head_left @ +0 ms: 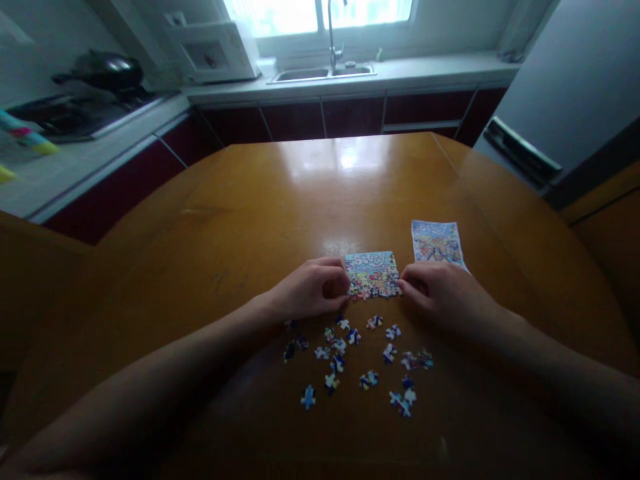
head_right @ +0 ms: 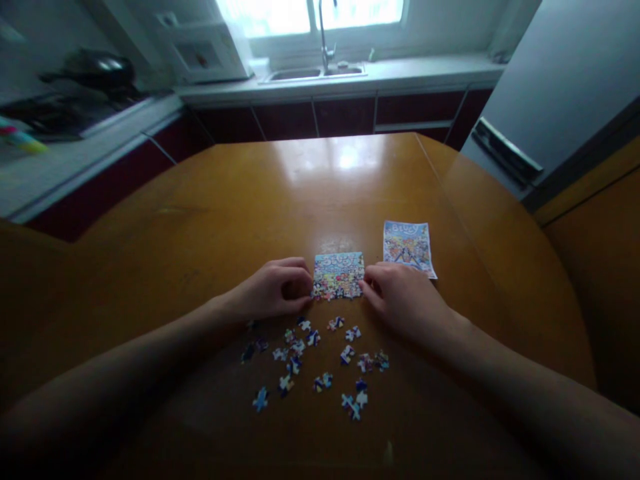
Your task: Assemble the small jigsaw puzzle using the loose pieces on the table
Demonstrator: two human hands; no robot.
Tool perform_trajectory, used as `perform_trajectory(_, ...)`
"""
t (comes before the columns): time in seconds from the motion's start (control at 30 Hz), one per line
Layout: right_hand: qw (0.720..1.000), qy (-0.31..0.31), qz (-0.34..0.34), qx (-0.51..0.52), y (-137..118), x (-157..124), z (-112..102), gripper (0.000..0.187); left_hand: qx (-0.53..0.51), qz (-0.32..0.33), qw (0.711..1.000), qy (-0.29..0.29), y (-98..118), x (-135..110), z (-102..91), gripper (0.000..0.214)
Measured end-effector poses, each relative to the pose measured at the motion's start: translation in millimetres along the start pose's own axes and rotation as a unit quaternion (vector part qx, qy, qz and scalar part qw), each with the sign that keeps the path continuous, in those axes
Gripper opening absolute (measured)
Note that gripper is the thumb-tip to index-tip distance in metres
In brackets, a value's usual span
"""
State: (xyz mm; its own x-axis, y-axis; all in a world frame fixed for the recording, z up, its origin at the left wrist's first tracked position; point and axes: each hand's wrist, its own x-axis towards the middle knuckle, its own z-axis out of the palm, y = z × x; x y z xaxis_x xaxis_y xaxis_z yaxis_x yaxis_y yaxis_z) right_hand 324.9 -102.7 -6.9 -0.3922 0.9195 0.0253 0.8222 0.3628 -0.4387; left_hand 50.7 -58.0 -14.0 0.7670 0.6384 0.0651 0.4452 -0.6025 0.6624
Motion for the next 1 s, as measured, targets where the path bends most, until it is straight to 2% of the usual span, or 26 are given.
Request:
perform_trajectory(0.07,1.0,-0.002,-0.002,-0.004,-2,0,2,0.023,0.007,0.004,1.0,0.03,2,1,7.3,0.006)
perform_trajectory(0.17,1.0,-0.007,-0.01,-0.014,-4,0,5,0.024,0.002,0.01,0.999,0.045,4,2,11.0,0.006)
perform_trajectory(0.4,1.0,-0.008,-0.016,-0.013,-4,0,7,0.024,0.004,0.017,0.999,0.03,0,1,8.9,0.002)
perform_trajectory(0.47,1.0,-0.006,-0.023,0.004,-5,0,7,0.022,-0.001,0.027,0.999,0.025,-1,0,8.0,0.007)
perform_trajectory(0.57,0.997,-0.006,-0.066,0.035,-9,0,11,0.018,-0.012,0.043,0.999,0.015,-4,-1,7.2,0.012)
perform_trajectory(0.7,0.99,0.0,-0.137,0.044,-17,0,22,0.024,-0.016,0.072,0.997,0.009,-12,-2,7.9,0.011)
perform_trajectory(1.0,0.984,0.011,-0.178,-0.014,-24,1,37,0.031,-0.01,0.137,0.99,0.034,-29,-3,7.8,0.011)
